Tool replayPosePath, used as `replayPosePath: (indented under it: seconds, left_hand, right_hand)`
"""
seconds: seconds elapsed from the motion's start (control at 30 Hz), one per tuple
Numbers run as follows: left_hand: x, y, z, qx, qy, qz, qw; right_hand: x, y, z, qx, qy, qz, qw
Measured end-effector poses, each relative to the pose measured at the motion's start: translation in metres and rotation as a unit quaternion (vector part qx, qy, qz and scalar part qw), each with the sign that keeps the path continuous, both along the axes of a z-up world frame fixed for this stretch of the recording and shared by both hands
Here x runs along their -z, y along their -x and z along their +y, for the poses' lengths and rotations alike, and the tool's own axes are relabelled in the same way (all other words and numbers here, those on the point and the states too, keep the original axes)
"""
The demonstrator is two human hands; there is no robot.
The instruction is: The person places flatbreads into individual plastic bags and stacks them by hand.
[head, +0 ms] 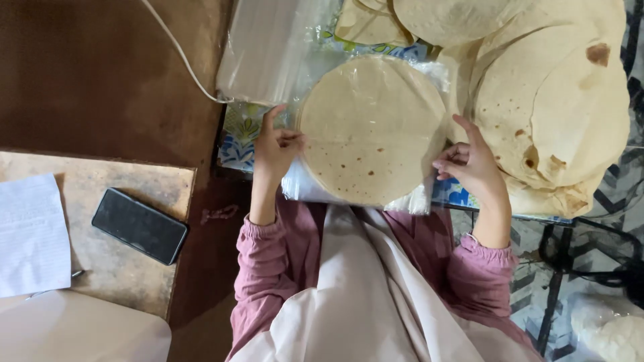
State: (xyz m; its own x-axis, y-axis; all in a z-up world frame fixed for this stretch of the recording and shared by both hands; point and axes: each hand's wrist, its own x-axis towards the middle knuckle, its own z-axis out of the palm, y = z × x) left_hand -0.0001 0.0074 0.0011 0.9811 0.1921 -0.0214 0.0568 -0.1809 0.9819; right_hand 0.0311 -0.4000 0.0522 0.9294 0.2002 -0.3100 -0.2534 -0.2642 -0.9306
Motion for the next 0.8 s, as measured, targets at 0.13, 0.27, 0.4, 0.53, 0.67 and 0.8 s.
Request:
replayPosePath:
  seconds: [0.13, 0.27, 0.4, 0.53, 0.67, 0.8]
  left_hand:
    - [-0.004, -0.002, -0.001, -0.01, -0.023, 0.005, 1.0]
    - [-0.018, -0.008, -0.002, -0.034, -0.094, -0.012, 0.995]
    - [-0.03, -0.01, -0.01, -0.075, -0.163, 0.002, 0.984]
    - [-0.046, -0.011, -0.023, -0.13, -0.238, 0.002, 0.963]
    - [-0.051, -0.007, -0.045, -0.116, -0.464, -0.122, 0.87]
    - [-0.057, -0.002, -0.073, 0.09, -0.425, -0.147, 0.889]
  right_hand:
    - [0.01, 0.001, -0.002, 0.0, -0.026, 0.009, 1.0]
    - [0.01, 0.003, 0.001, 0.002, -0.024, -0.001, 1.0]
    - [0.013, 0.006, 0.004, 0.026, 0.019, -0.036, 0.999]
    - [-0.006, 0.007, 0.014, 0.021, 0.031, -0.032, 0.999]
    - [-0.04, 0.017, 0.025, 0.028, 0.197, -0.025, 0.98]
    - [-0.056, 0.014, 0.042, 0.013, 0.332, -0.171, 0.928]
